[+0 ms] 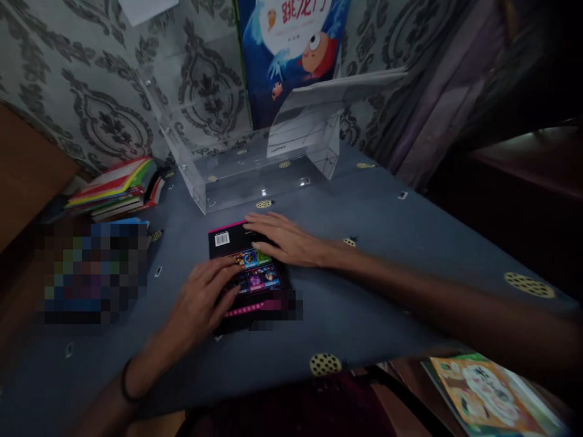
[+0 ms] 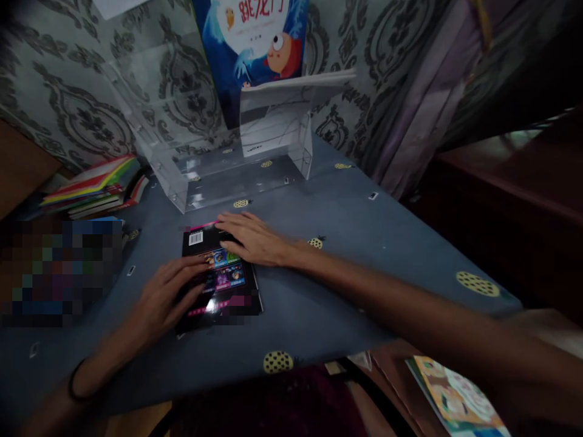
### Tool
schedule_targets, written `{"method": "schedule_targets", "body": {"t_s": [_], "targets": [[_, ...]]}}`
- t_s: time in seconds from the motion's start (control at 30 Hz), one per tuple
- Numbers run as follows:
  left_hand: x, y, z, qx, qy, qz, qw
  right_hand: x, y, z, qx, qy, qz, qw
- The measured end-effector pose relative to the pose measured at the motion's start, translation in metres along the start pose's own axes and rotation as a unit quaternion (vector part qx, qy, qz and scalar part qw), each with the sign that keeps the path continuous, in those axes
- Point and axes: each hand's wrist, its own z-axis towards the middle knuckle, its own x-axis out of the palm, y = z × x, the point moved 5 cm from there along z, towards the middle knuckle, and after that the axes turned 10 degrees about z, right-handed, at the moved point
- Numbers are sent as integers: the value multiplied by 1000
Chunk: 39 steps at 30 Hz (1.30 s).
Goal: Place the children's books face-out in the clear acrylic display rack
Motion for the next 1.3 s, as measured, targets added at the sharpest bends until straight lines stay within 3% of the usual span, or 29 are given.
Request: {"method": "schedule_targets", "body": {"t_s": [0.1, 0.17, 0.37, 0.53, 0.63, 0.73, 0.87, 1.03, 1.3], "targets": [[12, 18, -3, -40, 12, 35, 999, 6, -14, 8, 13, 17, -23, 1000], [14, 28, -6, -28, 25, 33, 999, 7, -18, 8, 13, 25, -27, 999], [0, 50, -16, 72, 98, 111, 986, 6, -16, 7, 14, 24, -35, 999], [-12, 35, -10, 210, 182, 240, 930, 9, -14, 8, 8, 36, -66, 997], [-16, 21, -5, 291, 156, 280, 902, 11, -13, 7, 0, 44, -86, 995], [-16, 17, -6, 329, 107, 281, 895, 12, -11, 4, -15, 38, -94, 995], [-8, 18, -12, 335, 62, 280, 898, 13, -9, 0, -24, 35, -90, 995], [1, 11, -14, 329, 50, 290, 897, 12, -9, -1, -27, 26, -73, 997], [-7, -4, -1, 351, 46, 311, 882, 13, -9, 0, -27, 34, -65, 997]]}}
